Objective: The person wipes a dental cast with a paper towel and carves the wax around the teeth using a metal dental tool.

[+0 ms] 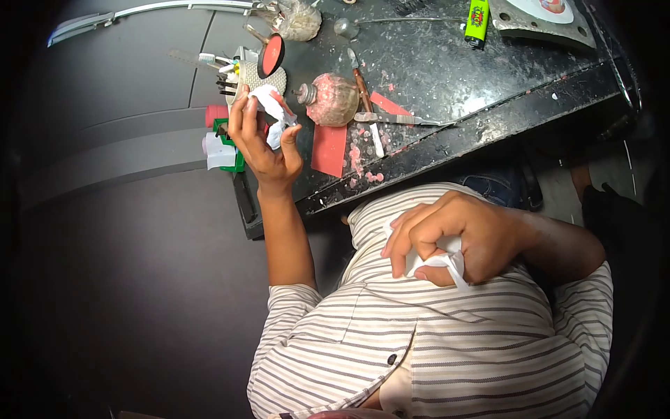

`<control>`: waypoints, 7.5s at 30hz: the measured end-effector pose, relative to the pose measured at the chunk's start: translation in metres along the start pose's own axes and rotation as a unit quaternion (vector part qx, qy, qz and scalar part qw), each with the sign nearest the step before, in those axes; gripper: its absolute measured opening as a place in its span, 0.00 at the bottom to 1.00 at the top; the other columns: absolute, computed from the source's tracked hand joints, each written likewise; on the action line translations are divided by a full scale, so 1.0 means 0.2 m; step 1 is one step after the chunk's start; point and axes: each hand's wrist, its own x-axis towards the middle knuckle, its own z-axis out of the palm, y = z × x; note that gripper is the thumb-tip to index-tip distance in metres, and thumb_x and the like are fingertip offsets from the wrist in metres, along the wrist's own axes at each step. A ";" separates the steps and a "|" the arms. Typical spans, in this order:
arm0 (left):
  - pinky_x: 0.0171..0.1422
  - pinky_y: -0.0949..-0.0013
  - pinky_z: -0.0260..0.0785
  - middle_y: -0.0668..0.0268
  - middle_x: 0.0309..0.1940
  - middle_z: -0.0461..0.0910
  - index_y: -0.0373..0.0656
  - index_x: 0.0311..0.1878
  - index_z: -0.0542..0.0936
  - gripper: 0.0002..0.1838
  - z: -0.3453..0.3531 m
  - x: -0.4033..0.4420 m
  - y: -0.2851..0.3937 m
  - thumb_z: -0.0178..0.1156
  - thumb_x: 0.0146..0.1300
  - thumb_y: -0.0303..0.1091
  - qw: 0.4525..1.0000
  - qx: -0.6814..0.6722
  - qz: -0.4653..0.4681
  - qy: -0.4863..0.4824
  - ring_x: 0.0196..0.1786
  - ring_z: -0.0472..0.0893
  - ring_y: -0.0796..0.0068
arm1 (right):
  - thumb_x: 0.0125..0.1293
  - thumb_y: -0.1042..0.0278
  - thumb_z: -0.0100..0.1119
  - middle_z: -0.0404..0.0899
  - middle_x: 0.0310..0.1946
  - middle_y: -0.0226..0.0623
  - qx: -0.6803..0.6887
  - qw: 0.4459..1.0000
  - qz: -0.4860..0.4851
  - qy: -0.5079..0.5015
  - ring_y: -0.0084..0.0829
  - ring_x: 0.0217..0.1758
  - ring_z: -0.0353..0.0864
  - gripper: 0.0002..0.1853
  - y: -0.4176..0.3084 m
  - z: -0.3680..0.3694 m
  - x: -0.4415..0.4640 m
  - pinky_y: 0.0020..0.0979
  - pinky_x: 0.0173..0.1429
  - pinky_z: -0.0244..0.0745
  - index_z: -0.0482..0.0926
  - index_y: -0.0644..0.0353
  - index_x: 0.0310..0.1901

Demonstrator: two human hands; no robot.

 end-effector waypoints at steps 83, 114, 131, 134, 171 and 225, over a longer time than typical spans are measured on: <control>0.65 0.63 0.77 0.49 0.64 0.73 0.21 0.72 0.64 0.43 -0.38 -0.24 0.69 0.74 0.66 0.41 0.733 -0.566 -0.376 0.044 0.65 0.80 0.61 | 0.75 0.49 0.57 0.64 0.79 0.52 -0.572 0.820 -0.004 -0.014 0.48 0.85 0.58 0.38 -0.08 0.24 0.30 0.55 0.83 0.49 0.64 0.68 0.77; 0.72 0.58 0.74 0.49 0.73 0.63 0.33 0.73 0.67 0.38 0.02 0.04 -0.03 0.75 0.62 0.27 0.996 -0.038 -0.042 0.069 0.72 0.73 0.52 | 0.81 0.71 0.45 0.86 0.49 0.57 -0.229 0.973 -0.005 0.019 0.55 0.50 0.87 0.18 0.01 0.15 0.18 0.45 0.58 0.81 0.80 0.77 0.56; 0.61 0.62 0.83 0.54 0.64 0.72 0.30 0.68 0.71 0.35 -0.28 -0.28 0.36 0.76 0.59 0.26 0.897 -0.311 -0.305 0.075 0.62 0.82 0.61 | 0.81 0.64 0.48 0.85 0.42 0.53 -0.147 0.954 0.066 0.252 0.45 0.45 0.85 0.18 -0.09 0.10 0.14 0.40 0.49 0.78 0.82 0.74 0.51; 0.64 0.58 0.83 0.51 0.68 0.69 0.26 0.70 0.69 0.38 -0.34 -0.31 0.50 0.77 0.60 0.29 0.806 -0.487 -0.327 0.075 0.64 0.81 0.56 | 0.82 0.64 0.43 0.86 0.49 0.53 -0.065 0.938 -0.044 0.338 0.41 0.54 0.88 0.24 -0.26 0.13 0.12 0.36 0.57 0.82 0.79 0.81 0.57; 0.71 0.53 0.73 0.44 0.70 0.65 0.31 0.70 0.68 0.36 0.05 0.06 -0.10 0.75 0.64 0.30 0.998 -0.010 -0.012 0.057 0.73 0.71 0.43 | 0.80 0.68 0.44 0.79 0.29 0.56 -0.108 0.991 -0.039 0.069 0.51 0.29 0.81 0.18 0.05 -0.01 0.02 0.45 0.38 0.77 0.79 0.76 0.40; 0.67 0.59 0.80 0.54 0.70 0.67 0.33 0.72 0.68 0.40 -0.06 0.07 -0.02 0.77 0.59 0.23 0.978 -0.125 -0.161 0.052 0.69 0.77 0.57 | 0.77 0.68 0.46 0.86 0.38 0.55 -0.231 0.952 -0.154 0.125 0.51 0.42 0.88 0.19 0.10 0.02 0.08 0.43 0.46 0.84 0.82 0.77 0.40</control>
